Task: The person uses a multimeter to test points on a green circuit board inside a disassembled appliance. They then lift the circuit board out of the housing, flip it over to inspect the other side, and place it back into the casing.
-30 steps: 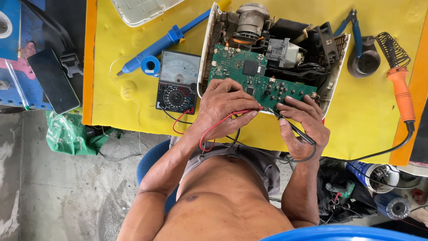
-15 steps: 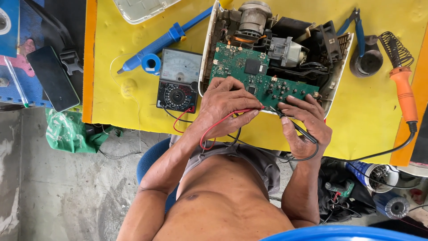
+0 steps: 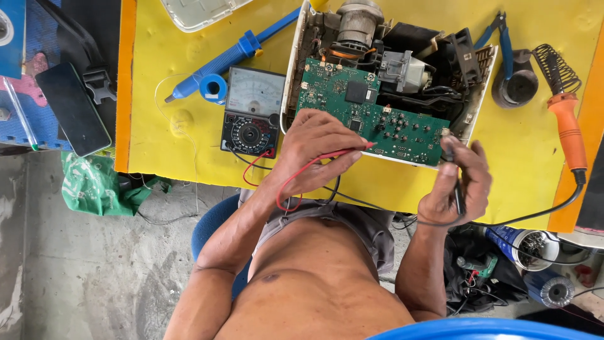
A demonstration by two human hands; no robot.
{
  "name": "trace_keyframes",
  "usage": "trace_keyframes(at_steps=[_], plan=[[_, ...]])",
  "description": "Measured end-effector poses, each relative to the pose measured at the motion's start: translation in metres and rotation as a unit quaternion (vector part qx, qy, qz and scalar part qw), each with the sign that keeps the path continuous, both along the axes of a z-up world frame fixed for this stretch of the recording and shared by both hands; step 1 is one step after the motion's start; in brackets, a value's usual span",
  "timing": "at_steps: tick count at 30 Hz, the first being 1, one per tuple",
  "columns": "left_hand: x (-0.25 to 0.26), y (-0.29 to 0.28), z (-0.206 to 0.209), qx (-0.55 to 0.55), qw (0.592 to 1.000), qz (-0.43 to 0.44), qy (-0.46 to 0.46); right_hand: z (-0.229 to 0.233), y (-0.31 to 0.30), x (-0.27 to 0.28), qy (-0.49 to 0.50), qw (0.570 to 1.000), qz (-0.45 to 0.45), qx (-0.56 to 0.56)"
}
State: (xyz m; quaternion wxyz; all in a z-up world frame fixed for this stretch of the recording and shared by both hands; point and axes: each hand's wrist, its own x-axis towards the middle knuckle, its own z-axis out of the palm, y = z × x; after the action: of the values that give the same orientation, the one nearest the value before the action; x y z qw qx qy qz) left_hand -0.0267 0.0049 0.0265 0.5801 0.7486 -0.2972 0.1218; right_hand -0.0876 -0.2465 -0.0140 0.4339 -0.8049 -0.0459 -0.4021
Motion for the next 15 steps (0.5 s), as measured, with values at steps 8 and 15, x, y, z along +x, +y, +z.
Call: trace_keyframes(at_steps=[8,15], plan=[[0.017,0.007,-0.024,0.010,0.985,0.160,-0.063,0.011,-0.015,0.021,0.050,0.985,-0.004,-0.162],[0.025,-0.005,-0.033,0.075,0.955,0.255,-0.131,0.013,-0.015,0.034,0.088,0.983,0.040,-0.154]])
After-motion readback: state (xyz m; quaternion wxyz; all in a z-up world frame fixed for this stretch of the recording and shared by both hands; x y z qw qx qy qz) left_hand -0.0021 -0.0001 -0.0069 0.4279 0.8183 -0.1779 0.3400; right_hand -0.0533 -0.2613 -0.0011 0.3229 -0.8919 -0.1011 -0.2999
